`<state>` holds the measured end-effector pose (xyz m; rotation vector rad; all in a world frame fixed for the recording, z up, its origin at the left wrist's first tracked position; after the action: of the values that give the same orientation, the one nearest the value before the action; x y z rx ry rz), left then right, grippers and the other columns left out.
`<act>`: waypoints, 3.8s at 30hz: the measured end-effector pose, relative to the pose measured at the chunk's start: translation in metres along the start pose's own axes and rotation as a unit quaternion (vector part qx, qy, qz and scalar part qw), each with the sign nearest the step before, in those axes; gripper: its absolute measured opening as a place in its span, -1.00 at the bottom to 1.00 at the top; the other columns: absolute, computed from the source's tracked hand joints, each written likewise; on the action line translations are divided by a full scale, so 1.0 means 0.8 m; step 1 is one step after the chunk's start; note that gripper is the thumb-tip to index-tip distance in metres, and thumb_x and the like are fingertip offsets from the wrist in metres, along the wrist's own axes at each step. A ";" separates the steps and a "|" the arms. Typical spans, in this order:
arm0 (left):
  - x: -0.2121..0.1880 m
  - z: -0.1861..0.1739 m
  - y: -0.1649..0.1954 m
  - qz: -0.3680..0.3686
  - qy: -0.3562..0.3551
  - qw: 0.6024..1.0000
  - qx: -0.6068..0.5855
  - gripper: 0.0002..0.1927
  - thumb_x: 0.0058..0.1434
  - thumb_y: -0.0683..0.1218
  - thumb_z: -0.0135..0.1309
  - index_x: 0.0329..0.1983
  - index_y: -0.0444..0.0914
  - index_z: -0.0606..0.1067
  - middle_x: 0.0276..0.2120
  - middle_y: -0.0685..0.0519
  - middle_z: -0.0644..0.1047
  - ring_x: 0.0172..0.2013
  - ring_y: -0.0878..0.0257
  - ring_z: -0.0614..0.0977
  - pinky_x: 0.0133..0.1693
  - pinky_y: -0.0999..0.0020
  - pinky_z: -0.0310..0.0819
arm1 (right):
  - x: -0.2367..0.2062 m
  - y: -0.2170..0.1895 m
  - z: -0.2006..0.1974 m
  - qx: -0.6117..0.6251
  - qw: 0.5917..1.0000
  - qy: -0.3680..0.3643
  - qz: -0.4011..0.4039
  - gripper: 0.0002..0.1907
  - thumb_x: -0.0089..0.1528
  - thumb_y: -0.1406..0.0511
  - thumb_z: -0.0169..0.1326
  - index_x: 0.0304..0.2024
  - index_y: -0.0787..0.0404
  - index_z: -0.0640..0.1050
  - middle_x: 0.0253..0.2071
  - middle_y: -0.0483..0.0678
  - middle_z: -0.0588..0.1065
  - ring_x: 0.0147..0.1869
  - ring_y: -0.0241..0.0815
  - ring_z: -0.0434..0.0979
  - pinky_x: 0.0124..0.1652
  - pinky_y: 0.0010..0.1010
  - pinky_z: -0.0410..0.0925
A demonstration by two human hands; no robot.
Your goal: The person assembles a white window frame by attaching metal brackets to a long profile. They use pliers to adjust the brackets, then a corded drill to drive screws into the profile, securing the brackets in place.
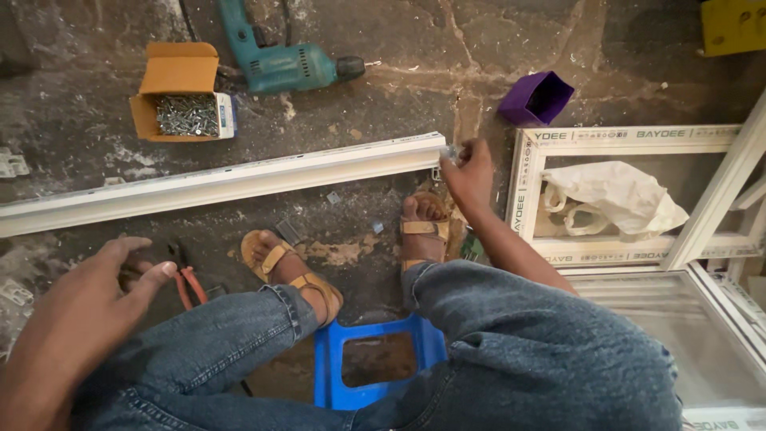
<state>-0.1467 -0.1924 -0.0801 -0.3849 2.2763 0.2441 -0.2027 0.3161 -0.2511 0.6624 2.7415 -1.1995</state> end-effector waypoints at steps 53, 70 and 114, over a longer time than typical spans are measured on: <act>-0.053 -0.053 0.105 0.121 0.056 0.985 -0.105 -0.38 0.15 0.18 0.17 0.20 -0.22 0.46 0.02 -0.13 0.57 -0.08 -0.07 0.64 -0.04 0.06 0.51 | 0.075 -0.095 -0.025 -0.274 0.869 -0.351 -0.216 -0.58 0.24 0.12 0.17 0.03 0.24 0.55 0.03 0.14 0.51 0.03 0.12 0.61 0.03 -0.09 0.47; -0.046 -0.023 0.084 0.248 0.029 0.964 -0.094 -0.30 0.27 0.29 0.14 0.32 -0.22 0.40 0.07 -0.12 0.55 0.11 0.02 0.60 0.07 -0.02 0.45 | 0.289 -0.234 0.245 -0.251 0.866 -0.188 -0.389 -0.68 0.27 0.35 0.09 0.04 0.36 0.58 0.24 0.35 0.39 0.23 0.39 0.41 0.18 0.05 0.34; -0.097 -0.047 0.185 0.161 0.115 0.979 0.046 -0.41 0.26 0.24 0.15 0.20 -0.22 0.46 0.02 -0.27 0.56 0.07 -0.23 0.56 0.04 -0.15 0.45 | -0.130 -0.284 -0.238 -0.241 0.857 -0.278 -0.361 -0.75 0.25 0.22 0.21 -0.13 0.24 0.70 -0.14 0.09 0.62 -0.13 0.07 0.63 -0.09 -0.14 0.47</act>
<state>-0.1746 -0.0498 0.0104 0.0099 2.5635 0.2670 -0.1840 0.2785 0.0606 -0.7179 2.6027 -0.5424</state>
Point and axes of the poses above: each hand's wrist, its own x-axis towards the middle knuckle, its own z-axis out of the palm, y = z × x, the point moved 7 cm from there along x, towards the middle knuckle
